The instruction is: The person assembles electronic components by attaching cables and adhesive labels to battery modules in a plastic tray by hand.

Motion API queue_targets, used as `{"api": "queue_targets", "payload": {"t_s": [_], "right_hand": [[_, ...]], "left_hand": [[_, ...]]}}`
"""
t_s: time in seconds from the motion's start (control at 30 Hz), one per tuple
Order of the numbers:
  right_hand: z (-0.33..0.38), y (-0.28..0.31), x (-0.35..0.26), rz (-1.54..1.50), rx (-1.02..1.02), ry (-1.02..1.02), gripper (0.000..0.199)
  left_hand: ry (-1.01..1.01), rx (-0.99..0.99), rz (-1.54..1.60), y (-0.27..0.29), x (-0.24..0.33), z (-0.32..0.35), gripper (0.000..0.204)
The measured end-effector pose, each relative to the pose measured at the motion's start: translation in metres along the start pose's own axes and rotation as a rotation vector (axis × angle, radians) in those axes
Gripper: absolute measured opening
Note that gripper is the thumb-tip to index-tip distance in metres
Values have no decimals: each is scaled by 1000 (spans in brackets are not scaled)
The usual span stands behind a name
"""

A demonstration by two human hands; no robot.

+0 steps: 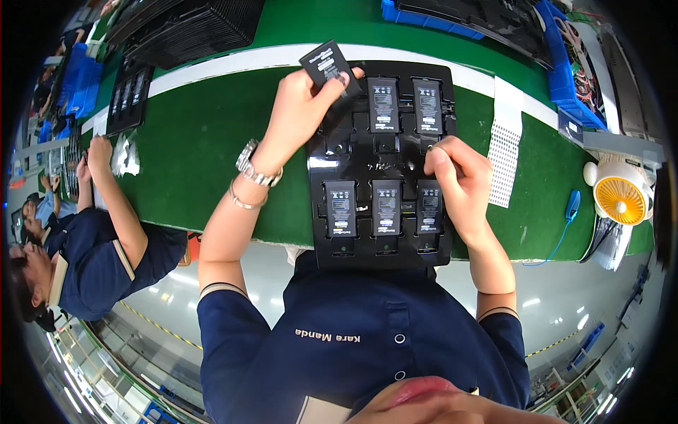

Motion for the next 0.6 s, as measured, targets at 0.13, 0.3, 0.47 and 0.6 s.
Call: {"api": "queue_targets", "payload": {"t_s": [0.13,0.3,0.47,0.6], "right_hand": [[-6,6,-33,221,-26,503,13],[3,-4,-34,330,-3,708,19],[10,-13,-35,420,-33,775,19],[11,-19,-34,452,-66,785,19]], "left_hand": [[362,-332,773,-34,12,45,33],[521,-449,825,-50,10,67,25],[547,-468,938,-52,7,71,21],[569,-493,992,-49,6,76,19]]}}
Point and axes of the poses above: each hand's wrist, its own z-axis away from the middle knuckle, its own y-axis out of the back of the hand, x = y × z, the point moved 5 cm from there along -z, towards the middle knuckle, and after that the axes turned 13 degrees about y, right-handed, at the moved point
